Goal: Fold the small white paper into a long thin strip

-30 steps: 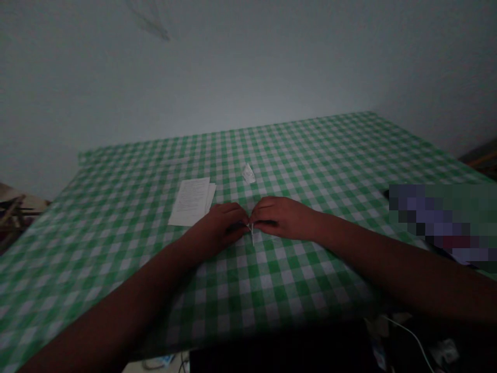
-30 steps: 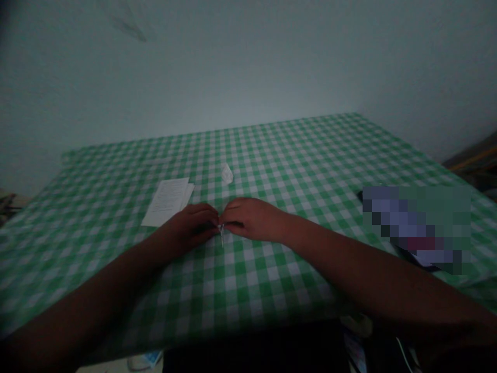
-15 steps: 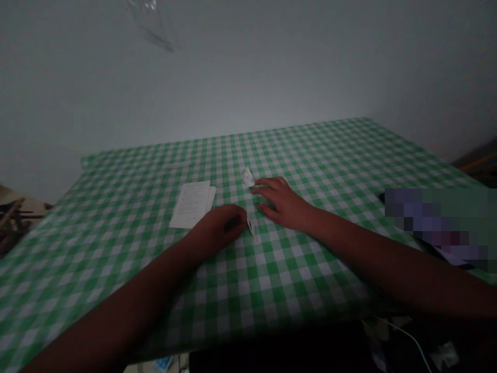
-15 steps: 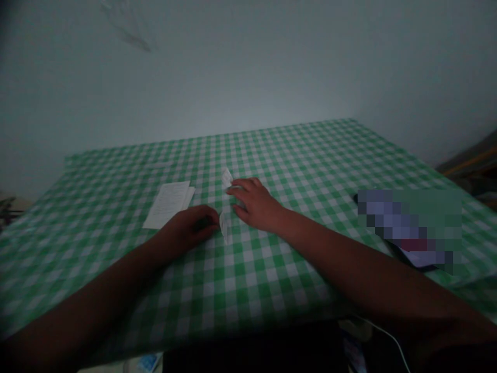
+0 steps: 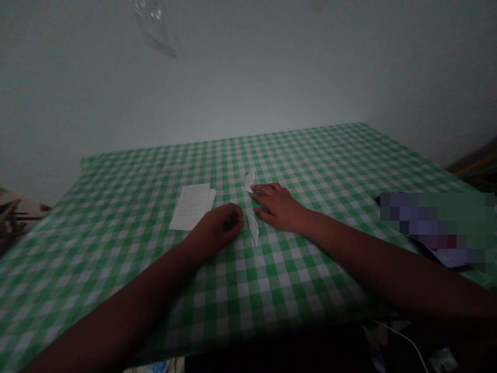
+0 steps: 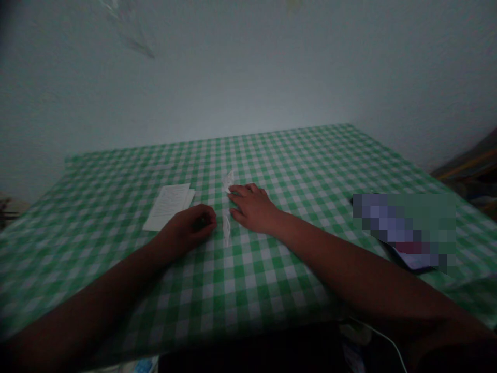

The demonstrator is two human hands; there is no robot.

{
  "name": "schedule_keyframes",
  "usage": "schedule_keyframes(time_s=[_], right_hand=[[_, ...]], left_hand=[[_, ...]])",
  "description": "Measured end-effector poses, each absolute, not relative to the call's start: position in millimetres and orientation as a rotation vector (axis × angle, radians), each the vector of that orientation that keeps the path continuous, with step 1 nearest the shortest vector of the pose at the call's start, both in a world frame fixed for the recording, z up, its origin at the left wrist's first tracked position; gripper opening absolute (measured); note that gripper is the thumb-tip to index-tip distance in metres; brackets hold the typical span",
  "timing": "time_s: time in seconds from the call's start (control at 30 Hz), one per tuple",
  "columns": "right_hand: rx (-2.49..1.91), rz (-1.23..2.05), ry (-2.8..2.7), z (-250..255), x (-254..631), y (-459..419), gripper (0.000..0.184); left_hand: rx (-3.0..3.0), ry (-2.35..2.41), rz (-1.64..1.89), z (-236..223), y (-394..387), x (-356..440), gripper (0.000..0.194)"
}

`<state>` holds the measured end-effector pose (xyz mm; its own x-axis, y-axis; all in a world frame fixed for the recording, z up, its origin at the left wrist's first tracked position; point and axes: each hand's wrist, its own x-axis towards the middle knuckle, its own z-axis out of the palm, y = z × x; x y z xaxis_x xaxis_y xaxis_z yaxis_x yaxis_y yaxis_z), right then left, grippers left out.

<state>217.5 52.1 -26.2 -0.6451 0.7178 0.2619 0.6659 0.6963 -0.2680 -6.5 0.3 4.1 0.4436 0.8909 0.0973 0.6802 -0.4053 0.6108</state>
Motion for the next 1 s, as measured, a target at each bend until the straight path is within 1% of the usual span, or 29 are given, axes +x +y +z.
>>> schedule_keyframes(time_s=[0.2, 0.37, 0.43, 0.6, 0.7, 0.8, 1.0], right_hand=[[-1.010, 0.225, -2.539, -25, 219, 52, 0.044], [-0.844, 0.274, -2.521, -16, 222, 46, 0.042], [-0.762, 0.287, -2.509, -12, 223, 42, 0.039], [-0.582, 0.333, -2.519, -6, 224, 35, 0.035], [-0.512, 0.379, -2.527, -3, 225, 33, 0.032], [-0.443, 0.420, -2.525, -1, 225, 33, 0.029], [-0.376, 0.450, -2.534, 2, 224, 33, 0.029]], left_hand=[[2.168, 1.382, 0.617, 6, 1, -7, 0.015], [2.103, 1.459, 0.713, 3, 5, -12, 0.022], [2.123, 1.485, 0.783, 1, 6, -13, 0.030], [2.180, 1.452, 0.850, -4, 8, -15, 0.064], [2.196, 1.421, 0.812, -7, 9, -16, 0.073], [2.248, 1.406, 0.824, -9, 10, -18, 0.075], [2.297, 1.402, 0.857, -13, 11, -20, 0.072]])
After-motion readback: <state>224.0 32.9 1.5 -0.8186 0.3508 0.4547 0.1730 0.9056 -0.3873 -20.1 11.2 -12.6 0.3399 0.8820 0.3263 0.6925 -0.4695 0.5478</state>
